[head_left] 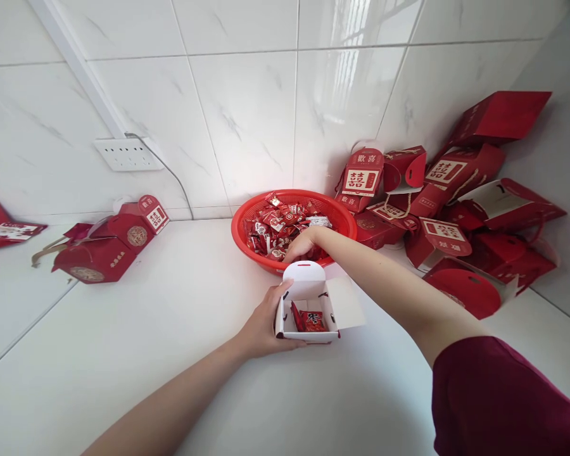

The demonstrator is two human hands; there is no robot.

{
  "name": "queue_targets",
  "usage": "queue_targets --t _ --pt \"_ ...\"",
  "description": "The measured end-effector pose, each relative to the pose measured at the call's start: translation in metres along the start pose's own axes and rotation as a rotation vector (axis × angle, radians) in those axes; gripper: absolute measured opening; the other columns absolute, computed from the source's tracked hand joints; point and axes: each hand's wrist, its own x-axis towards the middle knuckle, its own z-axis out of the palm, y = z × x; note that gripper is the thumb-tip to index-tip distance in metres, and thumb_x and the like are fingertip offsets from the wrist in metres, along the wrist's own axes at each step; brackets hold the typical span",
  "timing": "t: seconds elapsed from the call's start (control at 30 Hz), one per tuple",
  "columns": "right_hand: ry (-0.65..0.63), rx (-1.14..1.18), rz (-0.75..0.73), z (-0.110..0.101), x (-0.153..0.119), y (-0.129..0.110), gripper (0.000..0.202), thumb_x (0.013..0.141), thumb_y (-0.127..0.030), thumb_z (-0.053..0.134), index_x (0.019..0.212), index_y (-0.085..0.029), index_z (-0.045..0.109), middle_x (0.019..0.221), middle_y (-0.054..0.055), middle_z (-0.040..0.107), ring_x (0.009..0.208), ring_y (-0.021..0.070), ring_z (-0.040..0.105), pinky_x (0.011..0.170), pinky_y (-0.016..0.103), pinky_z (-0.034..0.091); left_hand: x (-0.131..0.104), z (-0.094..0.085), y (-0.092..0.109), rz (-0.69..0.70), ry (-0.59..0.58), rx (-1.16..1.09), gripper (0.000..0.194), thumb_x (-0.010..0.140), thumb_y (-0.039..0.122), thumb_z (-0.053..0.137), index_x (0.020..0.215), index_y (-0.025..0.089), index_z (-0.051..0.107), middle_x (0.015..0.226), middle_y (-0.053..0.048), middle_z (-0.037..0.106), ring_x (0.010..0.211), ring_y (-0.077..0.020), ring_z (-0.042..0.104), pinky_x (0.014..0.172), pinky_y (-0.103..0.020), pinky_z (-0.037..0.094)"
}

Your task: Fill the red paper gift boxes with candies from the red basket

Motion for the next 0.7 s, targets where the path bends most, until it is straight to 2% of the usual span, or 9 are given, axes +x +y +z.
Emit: queue_targets --t 0.1,0.17,0.3,0.37,0.43,0.6,0.7 --pt "0.006 0.053 -0.081 0.003 -0.007 -0.004 0.043 0.077 -0.054 0.075 0.088 -0.013 0.07 0.074 0.002 0.067 0.064 0.0144 0.061 0.06 0.024 0.048 0.0 0.0 0.0 -0.006 0.001 -0.011 0.115 0.064 0.044 0.087 0.154 0.037 0.015 0.147 -0.012 0.035 0.132 -0.036 0.045 0.106 -0.053 0.045" --pt "0.053 0.077 -0.143 0.005 -0.018 -0.005 0.044 0.073 -0.05 0.079 0.091 -0.011 0.071 0.081 0.004 0.07 0.071 0.0163 0.065 0.067 0.025 0.052 0.0 0.0 -0.001 -0.008 0.003 -0.017 0.115 0.064 0.045 0.087 0.154 0.038 0.015 0.147 -0.011 0.035 0.132 -0.0361 0.045 0.106 -0.054 0.045" --pt "0.281 0.179 -0.333 0.016 -0.05 0.002 0.051 0.073 -0.046 0.08 0.109 -0.013 0.069 0.097 0.006 0.073 0.088 0.0204 0.069 0.079 0.028 0.055 0.0 0.0 -0.003 0.031 0.03 -0.031 0.114 0.062 0.045 0.088 0.153 0.038 0.02 0.146 -0.011 0.037 0.132 -0.0363 0.045 0.107 -0.053 0.044" --pt "0.396 0.298 -0.489 0.028 -0.066 0.007 0.052 0.074 -0.044 0.08 0.115 -0.014 0.067 0.099 0.007 0.074 0.093 0.0221 0.069 0.083 0.031 0.056 0.0 0.0 -0.003 0.067 0.045 -0.022 0.113 0.061 0.045 0.089 0.152 0.036 0.023 0.143 -0.012 0.039 0.13 -0.0367 0.046 0.106 -0.052 0.044" --pt "0.459 0.396 -0.608 0.044 -0.082 0.01 0.05 0.077 -0.043 0.078 0.117 -0.014 0.068 0.099 0.007 0.074 0.096 0.0225 0.069 0.085 0.032 0.057 0.0 0.0 -0.003 0.094 0.047 -0.009 0.111 0.061 0.045 0.089 0.152 0.034 0.026 0.142 -0.013 0.04 0.129 -0.0368 0.047 0.106 -0.052 0.044" --pt "0.662 0.356 -0.702 0.084 -0.125 0.012 0.048 0.087 -0.043 0.071 0.126 -0.017 0.067 0.098 0.006 0.075 0.094 0.0207 0.071 0.086 0.032 0.056 0.001 0.001 -0.004 0.108 0.045 -0.032 0.107 0.063 0.044 0.088 0.151 0.037 0.027 0.144 -0.011 0.04 0.131 -0.0368 0.045 0.108 -0.054 0.042" --pt "0.667 0.248 -0.757 0.106 -0.157 0.009 0.044 0.092 -0.041 0.066 0.129 -0.018 0.066 0.092 0.005 0.076 0.088 0.0201 0.072 0.083 0.031 0.057 0.003 0.002 -0.006 0.108 0.039 -0.05 0.108 0.063 0.043 0.088 0.151 0.037 0.026 0.145 -0.01 0.039 0.131 -0.0358 0.046 0.108 -0.054 0.042"
